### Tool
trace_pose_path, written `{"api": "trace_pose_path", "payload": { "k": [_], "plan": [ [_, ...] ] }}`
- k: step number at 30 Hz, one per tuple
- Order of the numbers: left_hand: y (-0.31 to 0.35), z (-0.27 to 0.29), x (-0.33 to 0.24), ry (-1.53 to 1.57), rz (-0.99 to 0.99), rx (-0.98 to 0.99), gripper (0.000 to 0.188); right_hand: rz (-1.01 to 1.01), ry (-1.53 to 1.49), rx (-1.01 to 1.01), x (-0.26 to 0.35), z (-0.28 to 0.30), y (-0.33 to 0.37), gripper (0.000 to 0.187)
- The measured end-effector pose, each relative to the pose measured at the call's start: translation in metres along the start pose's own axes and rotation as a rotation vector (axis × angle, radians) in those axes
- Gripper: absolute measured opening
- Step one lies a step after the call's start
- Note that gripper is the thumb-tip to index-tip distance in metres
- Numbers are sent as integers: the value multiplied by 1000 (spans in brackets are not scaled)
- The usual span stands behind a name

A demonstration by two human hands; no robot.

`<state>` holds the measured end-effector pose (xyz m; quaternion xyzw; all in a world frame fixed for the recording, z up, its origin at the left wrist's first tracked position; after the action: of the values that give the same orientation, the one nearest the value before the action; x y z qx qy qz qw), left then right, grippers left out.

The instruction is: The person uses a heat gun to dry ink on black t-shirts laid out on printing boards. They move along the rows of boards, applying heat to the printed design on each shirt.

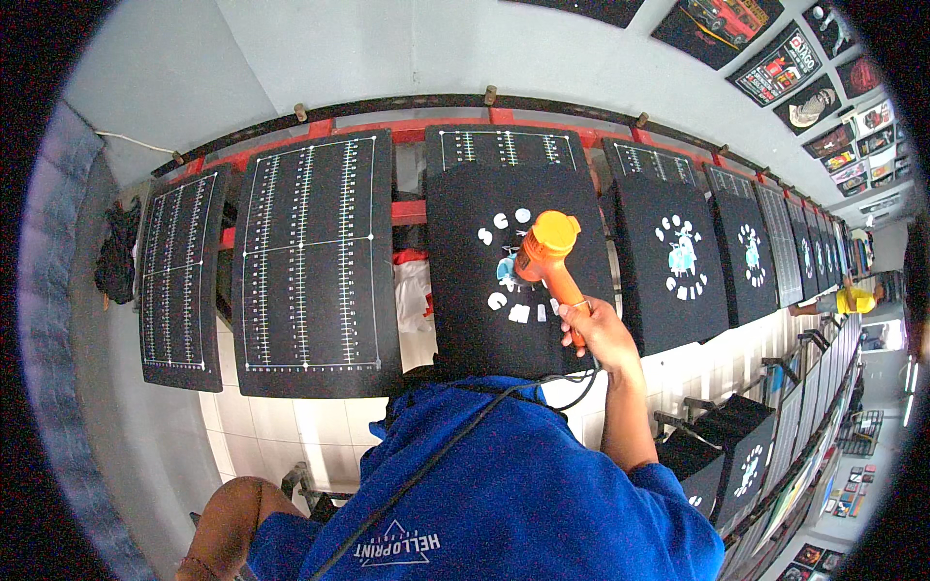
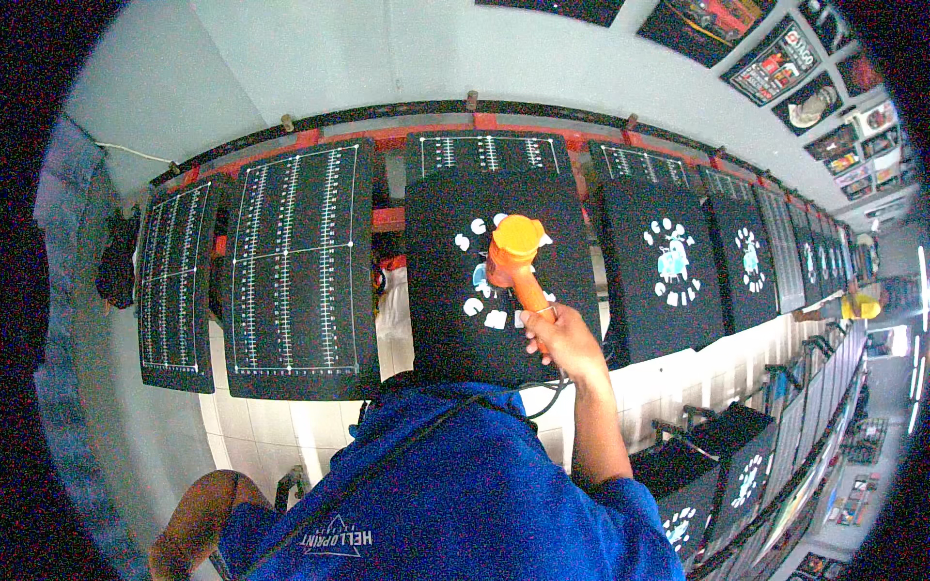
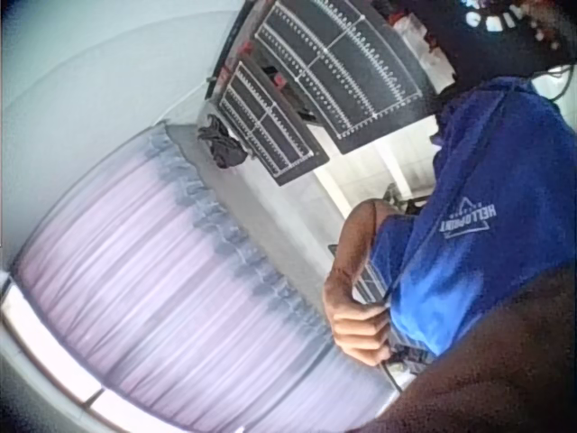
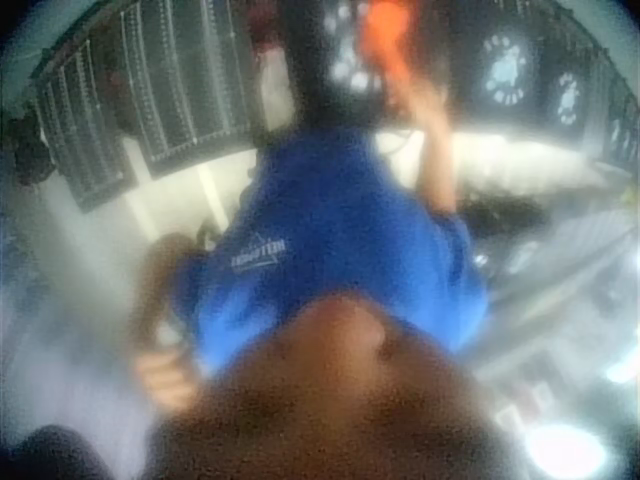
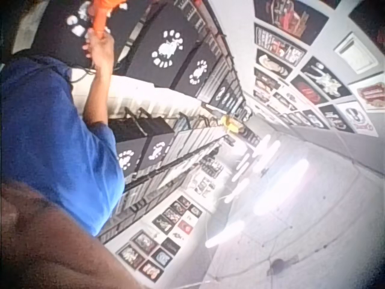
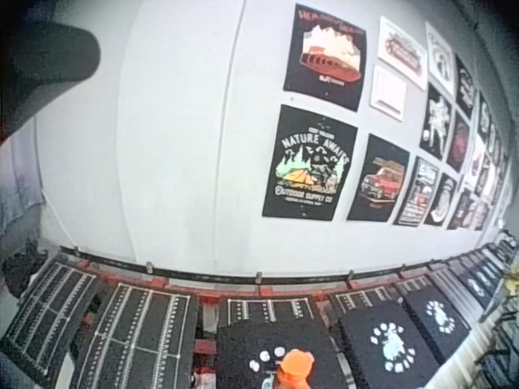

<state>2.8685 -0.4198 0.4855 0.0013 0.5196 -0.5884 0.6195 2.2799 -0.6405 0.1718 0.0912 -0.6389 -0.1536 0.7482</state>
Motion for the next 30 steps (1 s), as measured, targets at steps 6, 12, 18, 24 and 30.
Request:
{"api": "trace_pose_path", "payload": {
  "k": [6,12,18,24,30],
  "plan": [
    [-5,9,22,25,-14,-7,18,25,2,27,7,-14,-4,30],
    [38,13,5,32,-8,-39,19,50,4,82,11,-26,-7,28],
    [-44,-5,38,29,6,-71,20,57,6,109,12,-23,-11,27],
    [-231,-50,127,-86,72,-193,22,70,102,179,18,-27,-24,31],
    [-102,-78,-26,-420,320,-419,26,152,25,187,32,-19,-29,27]
  ]
}}
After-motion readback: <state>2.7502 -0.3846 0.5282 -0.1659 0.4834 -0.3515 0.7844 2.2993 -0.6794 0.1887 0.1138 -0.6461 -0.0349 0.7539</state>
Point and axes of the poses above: each hand's wrist, its own y-axis away from the middle knuckle, its own z-axis out of the back of the hand, x = y × z, the point moved 9 cm from there along -y, towards the middle knuckle, and after that the axes turned 15 degrees about z, right-handed, at the moved point
